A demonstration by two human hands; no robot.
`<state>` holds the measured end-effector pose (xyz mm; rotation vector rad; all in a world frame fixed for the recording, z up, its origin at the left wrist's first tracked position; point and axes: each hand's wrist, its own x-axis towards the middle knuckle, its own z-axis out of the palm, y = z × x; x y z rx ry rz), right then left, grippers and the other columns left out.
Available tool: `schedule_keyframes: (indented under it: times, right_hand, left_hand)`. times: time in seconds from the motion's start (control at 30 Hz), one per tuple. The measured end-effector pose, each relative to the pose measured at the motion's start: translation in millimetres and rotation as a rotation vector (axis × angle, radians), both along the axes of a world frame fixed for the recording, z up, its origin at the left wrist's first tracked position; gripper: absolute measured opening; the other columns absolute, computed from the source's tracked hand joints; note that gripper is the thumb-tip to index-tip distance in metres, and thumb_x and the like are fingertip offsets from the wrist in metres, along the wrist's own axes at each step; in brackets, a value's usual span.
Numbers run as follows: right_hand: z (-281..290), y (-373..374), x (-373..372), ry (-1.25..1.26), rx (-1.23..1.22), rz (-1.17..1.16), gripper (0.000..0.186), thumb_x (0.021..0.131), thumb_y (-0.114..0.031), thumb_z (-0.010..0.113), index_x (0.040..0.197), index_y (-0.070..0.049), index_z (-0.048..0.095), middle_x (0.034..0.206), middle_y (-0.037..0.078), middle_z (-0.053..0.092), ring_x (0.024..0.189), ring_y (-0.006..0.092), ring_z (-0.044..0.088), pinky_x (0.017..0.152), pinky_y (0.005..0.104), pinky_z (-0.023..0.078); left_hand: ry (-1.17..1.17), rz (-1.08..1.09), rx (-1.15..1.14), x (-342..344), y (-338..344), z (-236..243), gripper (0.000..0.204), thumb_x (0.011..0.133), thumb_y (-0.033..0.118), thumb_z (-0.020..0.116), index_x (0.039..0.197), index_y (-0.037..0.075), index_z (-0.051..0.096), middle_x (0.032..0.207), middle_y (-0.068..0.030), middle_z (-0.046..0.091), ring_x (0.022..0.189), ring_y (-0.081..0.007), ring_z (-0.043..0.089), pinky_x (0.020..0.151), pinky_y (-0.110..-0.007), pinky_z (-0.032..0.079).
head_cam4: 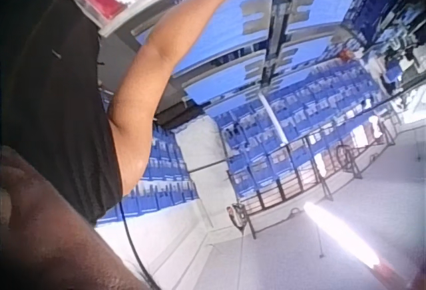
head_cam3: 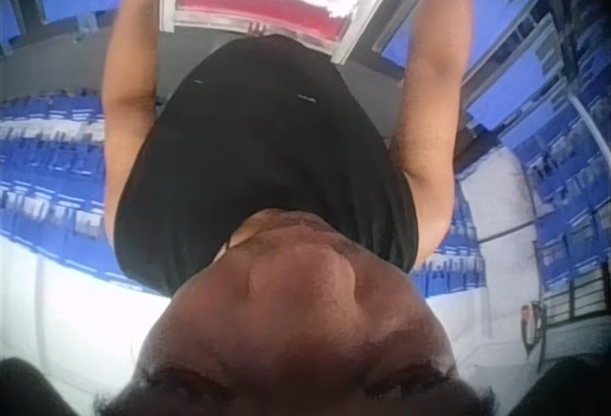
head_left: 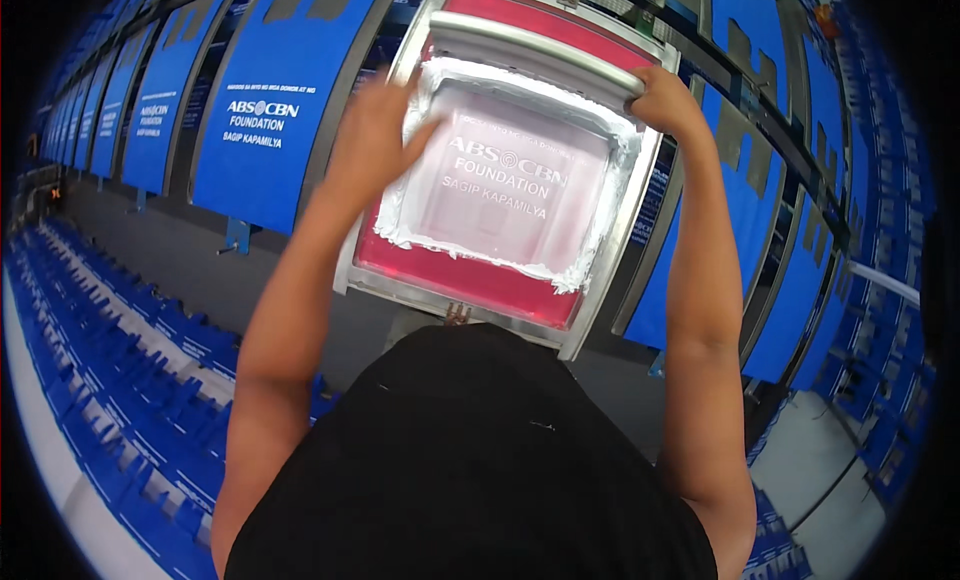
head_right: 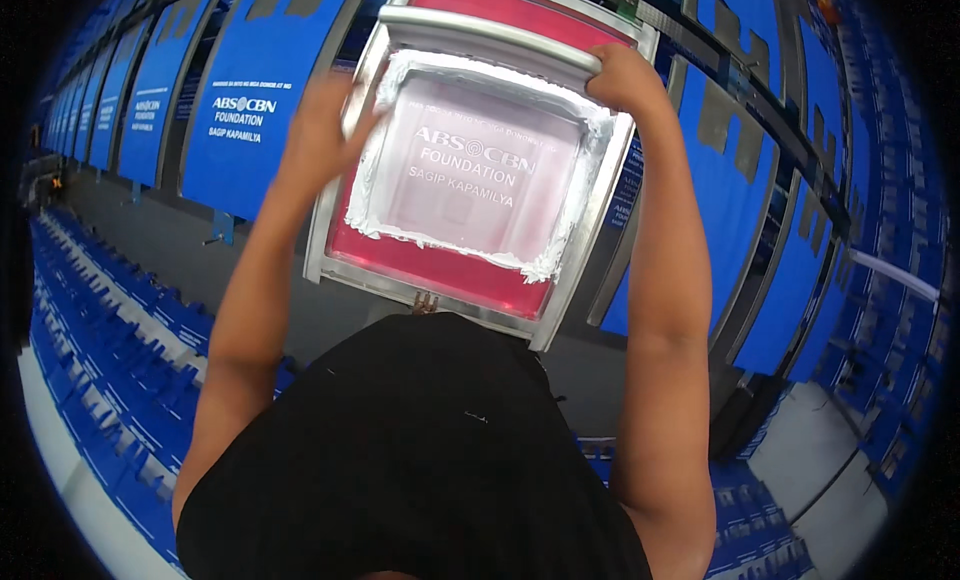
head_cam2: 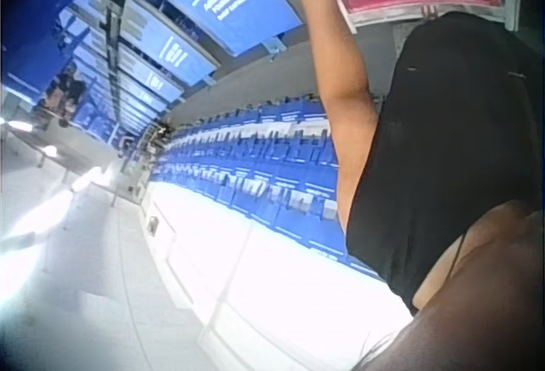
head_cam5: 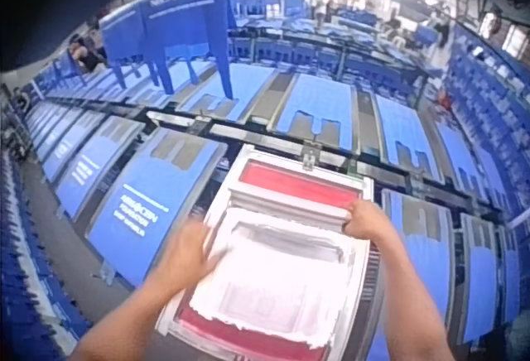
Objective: The person uses a squeegee to spread white ink evenly across a screen printing frame. They repeatedly pull the squeegee across the mesh to ensure full coverage of the design area. The task involves maintaining consistent pressure and angle while moving the tool back and forth.
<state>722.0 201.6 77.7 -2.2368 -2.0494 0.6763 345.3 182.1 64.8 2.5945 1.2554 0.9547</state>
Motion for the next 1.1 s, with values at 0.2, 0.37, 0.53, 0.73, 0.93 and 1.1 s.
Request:
schedule_keyframes:
  times: [0.2, 0.37, 0.53, 0.73, 0.93, 1.1]
  right_hand:
    - [-45.4, 14.2, -0.6, 0.056, -0.046, 0.077, 0.048, 0.064, -0.006, 0.065, 0.112, -0.005, 0.066, 0.090, 0.017, 0.069, 0.070, 0.0249, 0.068, 0.058, 0.0362, 0.055]
    - [-49.2, 24.9, -24.1, -0.117, 0.127, 0.176, 0.050, 0.064, -0.005, 0.059, 0.114, -0.006, 0.066, 0.104, 0.020, 0.067, 0.094, 0.0335, 0.066, 0.082, 0.0397, 0.053]
    - [-42.4, 24.6, -31.5, -0.143, 0.077, 0.105, 0.055, 0.064, -0.010, 0.058, 0.118, -0.011, 0.065, 0.110, 0.018, 0.066, 0.106, 0.0344, 0.061, 0.092, 0.0405, 0.049]
    - [-28.0, -96.3, -107.1, -0.156, -0.077, 0.087, 0.052, 0.065, -0.014, 0.065, 0.117, -0.014, 0.065, 0.110, 0.012, 0.067, 0.103, 0.0297, 0.063, 0.089, 0.0388, 0.050]
    - [-31.8, -239.0, -159.4, -0.056, 0.133, 0.131, 0.030, 0.067, -0.004, 0.065, 0.096, -0.007, 0.063, 0.088, 0.009, 0.063, 0.092, 0.0273, 0.060, 0.077, 0.0406, 0.046]
    - [-32.9, -220.3, -182.4, -0.085, 0.221, 0.147, 0.033, 0.068, -0.004, 0.064, 0.100, -0.007, 0.061, 0.088, 0.010, 0.064, 0.093, 0.0283, 0.060, 0.086, 0.0436, 0.042]
  left_hand:
    - [0.194, -0.161, -1.707, -58.6, -215.3, -104.5, 0.052, 0.090, 0.052, 0.058, 0.092, 0.001, 0.069, 0.075, -0.0124, 0.065, 0.071, -0.0207, 0.061, 0.066, -0.036, 0.047]
    - [-0.330, -0.167, -1.823, -37.4, -248.4, -133.4, 0.043, 0.093, 0.041, 0.060, 0.082, -0.001, 0.067, 0.066, 0.0015, 0.057, 0.067, -0.0060, 0.050, 0.060, -0.026, 0.043]
    - [-0.336, -0.258, -1.744, -30.8, -243.0, -111.1, 0.043, 0.095, 0.039, 0.058, 0.075, 0.002, 0.065, 0.061, 0.0029, 0.055, 0.060, -0.0051, 0.049, 0.055, -0.025, 0.040]
    - [-0.482, -0.172, -1.783, -16.8, -229.0, -116.5, 0.042, 0.096, 0.037, 0.057, 0.075, 0.002, 0.065, 0.064, 0.0008, 0.058, 0.057, -0.0067, 0.051, 0.053, -0.023, 0.041]
    - [-0.329, -0.091, -1.751, 6.2, -219.6, -125.6, 0.043, 0.096, 0.039, 0.057, 0.075, 0.002, 0.066, 0.064, -0.0002, 0.058, 0.057, -0.0069, 0.052, 0.052, -0.023, 0.041]
    - [-0.284, -0.059, -1.737, -46.4, -232.1, -150.4, 0.043, 0.093, 0.041, 0.059, 0.076, 0.003, 0.066, 0.065, -0.0011, 0.061, 0.059, -0.0075, 0.054, 0.054, -0.024, 0.043]
